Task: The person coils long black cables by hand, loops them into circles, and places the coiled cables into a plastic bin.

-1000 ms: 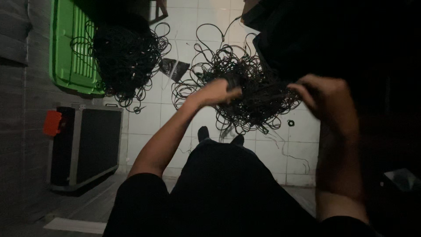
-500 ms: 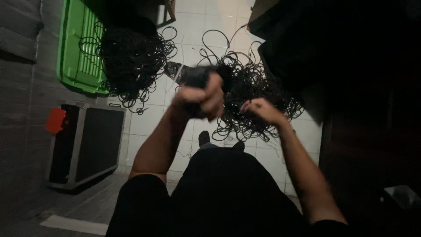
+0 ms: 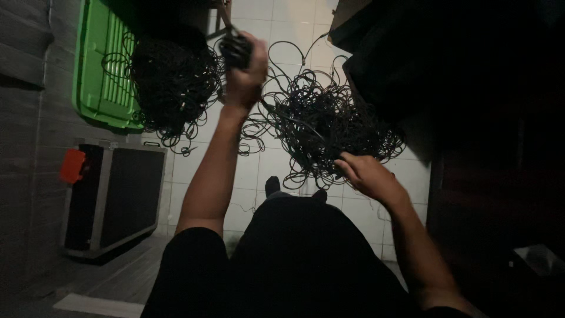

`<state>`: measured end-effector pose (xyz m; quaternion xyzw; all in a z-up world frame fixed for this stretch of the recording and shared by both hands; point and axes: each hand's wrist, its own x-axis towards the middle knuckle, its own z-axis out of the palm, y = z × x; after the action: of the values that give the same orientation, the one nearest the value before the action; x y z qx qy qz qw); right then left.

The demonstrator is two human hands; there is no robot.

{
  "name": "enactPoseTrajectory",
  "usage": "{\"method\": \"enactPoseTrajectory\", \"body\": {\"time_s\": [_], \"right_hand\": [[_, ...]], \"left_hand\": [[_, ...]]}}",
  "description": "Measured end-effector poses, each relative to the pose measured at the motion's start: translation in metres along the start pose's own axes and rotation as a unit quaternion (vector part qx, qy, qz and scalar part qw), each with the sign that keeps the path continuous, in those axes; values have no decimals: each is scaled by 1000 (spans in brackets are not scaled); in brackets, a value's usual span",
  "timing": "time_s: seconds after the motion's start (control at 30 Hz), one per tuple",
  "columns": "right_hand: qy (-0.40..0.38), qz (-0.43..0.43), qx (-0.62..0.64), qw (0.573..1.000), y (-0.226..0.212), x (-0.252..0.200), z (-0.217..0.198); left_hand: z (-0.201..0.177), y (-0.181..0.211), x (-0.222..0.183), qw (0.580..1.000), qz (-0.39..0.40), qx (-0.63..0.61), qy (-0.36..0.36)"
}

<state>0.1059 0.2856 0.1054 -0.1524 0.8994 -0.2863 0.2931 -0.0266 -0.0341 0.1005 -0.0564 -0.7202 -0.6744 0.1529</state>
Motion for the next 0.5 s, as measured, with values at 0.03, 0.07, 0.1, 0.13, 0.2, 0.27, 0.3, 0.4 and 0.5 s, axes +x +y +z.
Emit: {"method": "enactPoseTrajectory", "body": {"time_s": [0.03, 0.07, 0.1, 0.13, 0.2, 0.27, 0.3, 0.4, 0.5], "right_hand": [[19, -10, -28, 999, -6, -7, -8], [37, -21, -55, 998, -12, -14, -17], [56, -32, -84, 994, -16, -20, -26], [102, -69, -110, 986, -20, -26, -36], [194, -144, -163, 956, -22, -36, -57], [245, -182, -172, 937, -19, -43, -79], [270, -200, -177, 925, -18, -44, -90], [301, -153, -294, 894, -10, -41, -121], [336, -211, -230, 889, 2, -22, -137]], "left_hand": [[7, -6, 0, 997, 26, 59, -32], [14, -11, 0, 990, 52, 117, -64], [21, -15, -1, 977, 79, 175, -96], [29, -18, -3, 941, -39, 289, -172], [44, -20, -12, 884, -125, 366, -263], [56, -18, -30, 899, -109, 295, -305], [60, -14, -38, 903, -118, 252, -327], [72, 5, -56, 872, -193, 93, -441], [73, 34, -81, 791, -203, 3, -577]]}}
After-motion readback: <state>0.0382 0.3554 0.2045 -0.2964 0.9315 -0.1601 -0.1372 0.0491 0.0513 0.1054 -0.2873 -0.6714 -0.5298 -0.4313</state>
